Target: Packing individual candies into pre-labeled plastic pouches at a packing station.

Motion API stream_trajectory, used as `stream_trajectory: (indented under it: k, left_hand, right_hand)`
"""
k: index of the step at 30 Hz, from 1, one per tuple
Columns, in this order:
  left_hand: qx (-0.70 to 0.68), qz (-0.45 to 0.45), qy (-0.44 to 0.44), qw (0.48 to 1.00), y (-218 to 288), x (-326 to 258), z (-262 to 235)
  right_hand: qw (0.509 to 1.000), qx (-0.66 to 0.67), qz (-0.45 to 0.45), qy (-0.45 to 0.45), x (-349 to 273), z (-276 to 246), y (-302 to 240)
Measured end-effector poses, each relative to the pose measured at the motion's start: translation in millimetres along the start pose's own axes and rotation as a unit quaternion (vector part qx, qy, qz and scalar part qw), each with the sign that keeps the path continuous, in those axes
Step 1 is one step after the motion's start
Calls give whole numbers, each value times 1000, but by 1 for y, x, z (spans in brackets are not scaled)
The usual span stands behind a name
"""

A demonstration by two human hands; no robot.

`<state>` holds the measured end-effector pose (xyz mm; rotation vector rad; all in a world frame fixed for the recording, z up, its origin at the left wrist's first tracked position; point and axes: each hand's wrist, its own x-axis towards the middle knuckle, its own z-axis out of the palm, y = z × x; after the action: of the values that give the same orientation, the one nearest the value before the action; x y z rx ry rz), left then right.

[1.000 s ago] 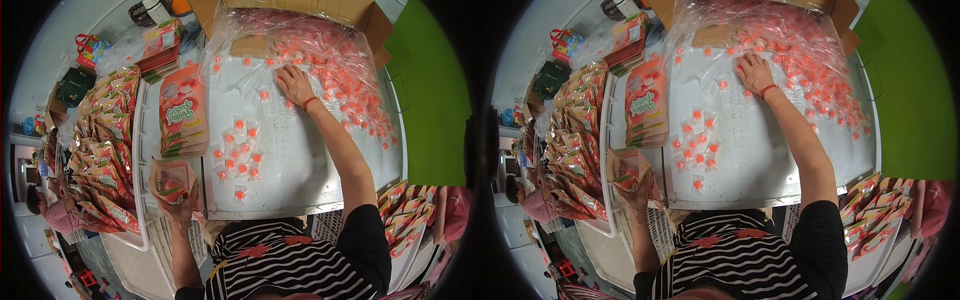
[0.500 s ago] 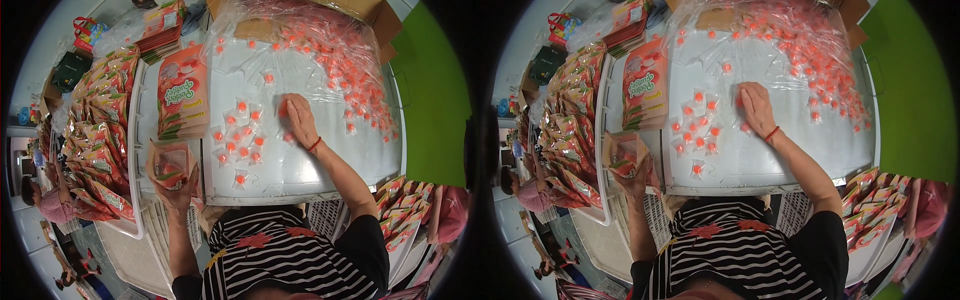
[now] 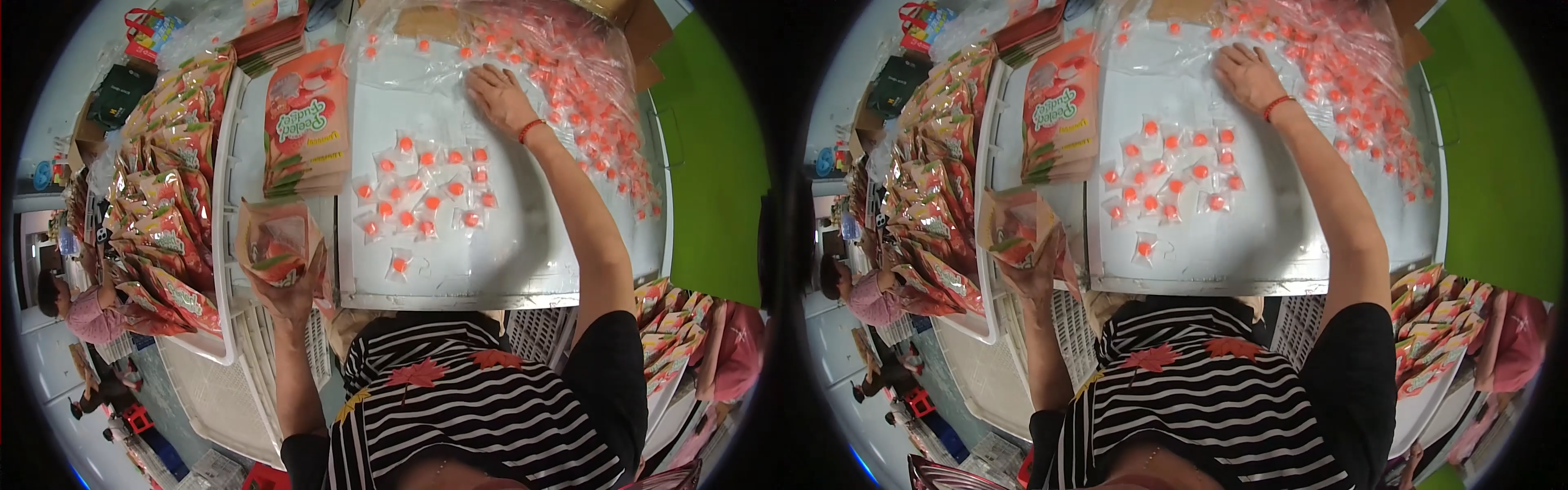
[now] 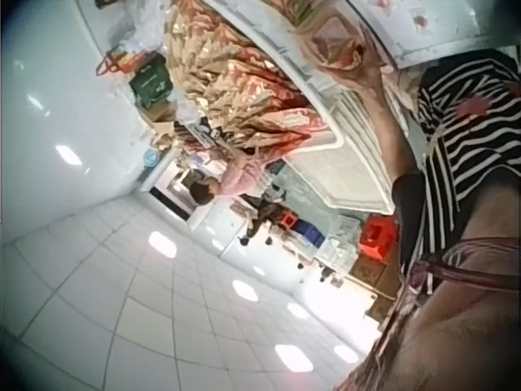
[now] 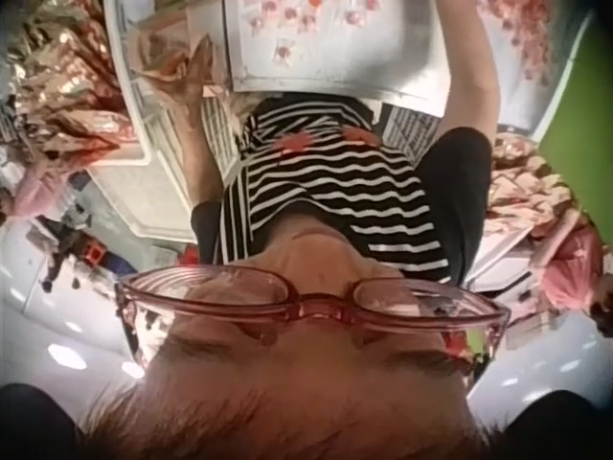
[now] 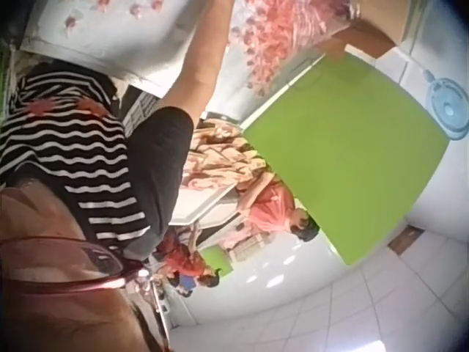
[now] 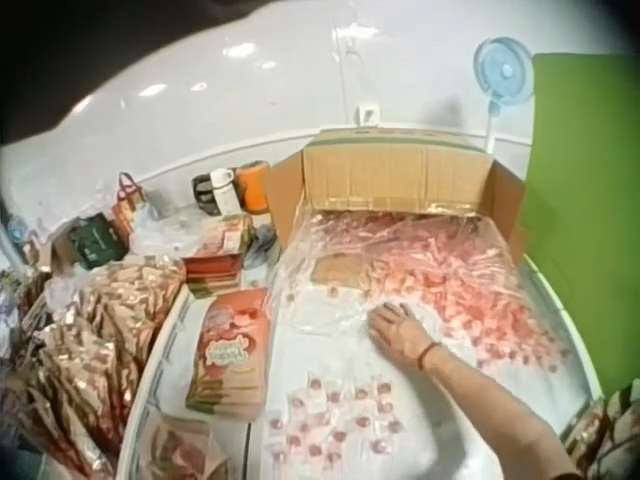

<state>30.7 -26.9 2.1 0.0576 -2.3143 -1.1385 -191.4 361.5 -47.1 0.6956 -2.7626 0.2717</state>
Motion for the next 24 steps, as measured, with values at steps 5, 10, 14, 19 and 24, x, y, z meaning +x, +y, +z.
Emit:
stream_trajectory:
  k: [5, 10, 14, 19, 24]
  left_hand:
    - [28, -2, -9, 1000, -3, 4, 3]
    - [-35, -151, -43, 987, 12, 1, 5]
    - [-36, -51, -44, 997, 2, -4, 11]
    - [23, 118, -98, 988, 46, 20, 32]
    - [38, 173, -114, 978, 47, 23, 56]
  right_hand:
    - [987, 149, -51, 26, -40, -7, -37]
    - [979, 187, -53, -68, -88, -21, -116]
    - [988, 139, -14, -68, -101, -21, -148]
    - [993, 105, -29, 45, -101, -13, -158]
    - [990, 98, -36, 91, -109, -6, -161]
